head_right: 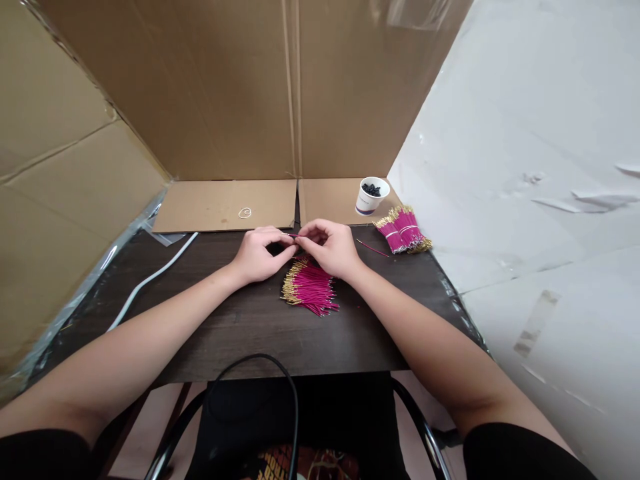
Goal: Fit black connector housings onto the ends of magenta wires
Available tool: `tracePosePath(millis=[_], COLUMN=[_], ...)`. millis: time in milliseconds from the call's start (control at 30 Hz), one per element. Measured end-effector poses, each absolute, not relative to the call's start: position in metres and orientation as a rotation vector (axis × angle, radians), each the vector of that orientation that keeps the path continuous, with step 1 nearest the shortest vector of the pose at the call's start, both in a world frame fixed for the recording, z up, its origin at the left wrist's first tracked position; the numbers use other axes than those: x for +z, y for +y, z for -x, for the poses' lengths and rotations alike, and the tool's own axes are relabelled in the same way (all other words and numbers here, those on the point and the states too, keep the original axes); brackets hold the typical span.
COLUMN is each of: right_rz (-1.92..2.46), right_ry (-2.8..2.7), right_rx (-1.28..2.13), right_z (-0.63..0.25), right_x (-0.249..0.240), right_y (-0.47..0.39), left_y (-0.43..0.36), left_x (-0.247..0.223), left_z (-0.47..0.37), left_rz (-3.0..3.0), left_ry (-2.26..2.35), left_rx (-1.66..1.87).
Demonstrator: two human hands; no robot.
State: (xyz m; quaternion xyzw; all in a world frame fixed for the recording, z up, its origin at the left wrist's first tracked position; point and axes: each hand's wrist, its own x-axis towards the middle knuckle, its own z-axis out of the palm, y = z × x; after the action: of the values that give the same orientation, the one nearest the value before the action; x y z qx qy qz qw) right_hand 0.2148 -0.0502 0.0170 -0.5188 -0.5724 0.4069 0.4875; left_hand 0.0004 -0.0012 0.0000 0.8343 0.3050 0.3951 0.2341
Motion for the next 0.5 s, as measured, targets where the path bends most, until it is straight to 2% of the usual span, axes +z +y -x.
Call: tracePosePath(millis=[200,500], right_rz=[1.281,1.358], right_ry=[-1.318,-1.487], right_rx=[0.996,0.755], right_z=[-0.223,-0.232], right_x=[0.018,0.006], right_y=[-0.042,-0.037], left_y=[0.012,0.026], left_x=[-0.003,-0.012], left_z=[0.002,0.007], left_rz=[-1.961,-2.020], left_ry=[0.911,0.934], left_rx=[1.083,1.071])
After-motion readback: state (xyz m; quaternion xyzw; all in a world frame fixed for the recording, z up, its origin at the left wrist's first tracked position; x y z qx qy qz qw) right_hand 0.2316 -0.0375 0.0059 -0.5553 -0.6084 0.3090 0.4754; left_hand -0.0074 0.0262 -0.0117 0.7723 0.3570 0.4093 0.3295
